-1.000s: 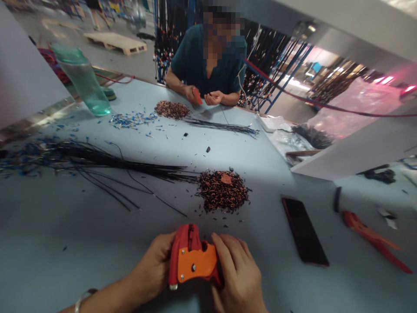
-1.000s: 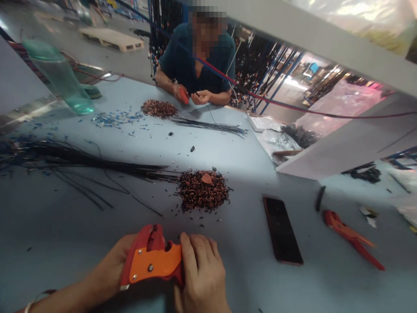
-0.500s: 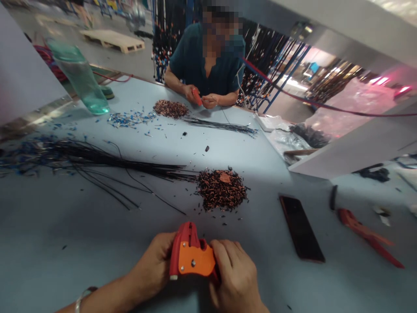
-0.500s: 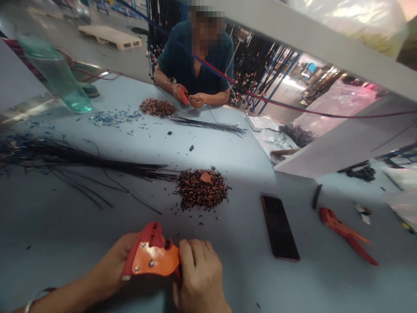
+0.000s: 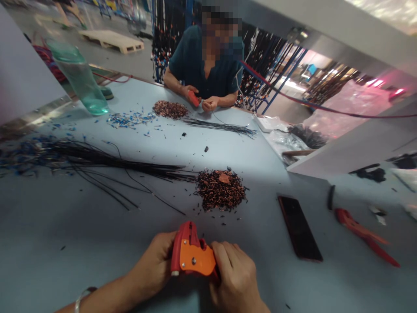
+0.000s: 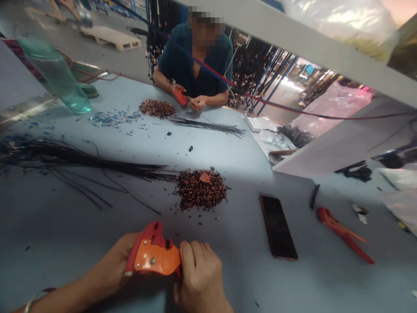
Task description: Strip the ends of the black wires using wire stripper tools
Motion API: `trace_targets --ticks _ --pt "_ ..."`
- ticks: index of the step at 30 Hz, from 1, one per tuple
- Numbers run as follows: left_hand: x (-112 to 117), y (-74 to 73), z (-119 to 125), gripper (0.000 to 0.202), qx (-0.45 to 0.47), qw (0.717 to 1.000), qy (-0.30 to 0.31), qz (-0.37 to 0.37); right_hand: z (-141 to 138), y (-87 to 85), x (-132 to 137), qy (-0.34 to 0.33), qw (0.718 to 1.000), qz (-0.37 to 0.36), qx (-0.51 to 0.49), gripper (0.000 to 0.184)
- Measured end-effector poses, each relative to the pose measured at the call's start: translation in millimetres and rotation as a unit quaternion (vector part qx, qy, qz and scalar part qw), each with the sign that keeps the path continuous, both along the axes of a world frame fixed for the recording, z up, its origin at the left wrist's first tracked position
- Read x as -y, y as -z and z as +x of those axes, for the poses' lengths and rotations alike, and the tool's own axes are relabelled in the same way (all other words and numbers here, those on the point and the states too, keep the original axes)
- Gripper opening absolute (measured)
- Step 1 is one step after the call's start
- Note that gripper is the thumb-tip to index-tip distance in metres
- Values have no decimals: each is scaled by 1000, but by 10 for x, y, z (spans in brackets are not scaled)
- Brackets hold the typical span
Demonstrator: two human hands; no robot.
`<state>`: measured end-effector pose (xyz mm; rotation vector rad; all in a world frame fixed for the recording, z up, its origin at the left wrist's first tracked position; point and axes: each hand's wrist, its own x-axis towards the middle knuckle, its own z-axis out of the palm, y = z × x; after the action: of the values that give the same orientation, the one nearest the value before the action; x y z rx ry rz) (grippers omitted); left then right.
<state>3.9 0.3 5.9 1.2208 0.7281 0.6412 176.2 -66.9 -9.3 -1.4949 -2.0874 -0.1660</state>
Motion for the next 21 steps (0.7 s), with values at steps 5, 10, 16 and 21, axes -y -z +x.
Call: trace_targets --ticks 5,10,16,21 --pt "-16 -29 2 12 -20 1000 10 -6 27 7 -14 0 1000 -9 7 20" --pt "-25 36 -24 15 -32 999 3 5 36 21 -28 6 1000 -18 7 21" --pt "-9 97 -27 45 -28 998 1 50 25 18 -35 -2 1000 -14 0 20" --pt "-5 165 -43 57 -32 996 6 77 45 54 -27 -4 1000 -26 -7 18"
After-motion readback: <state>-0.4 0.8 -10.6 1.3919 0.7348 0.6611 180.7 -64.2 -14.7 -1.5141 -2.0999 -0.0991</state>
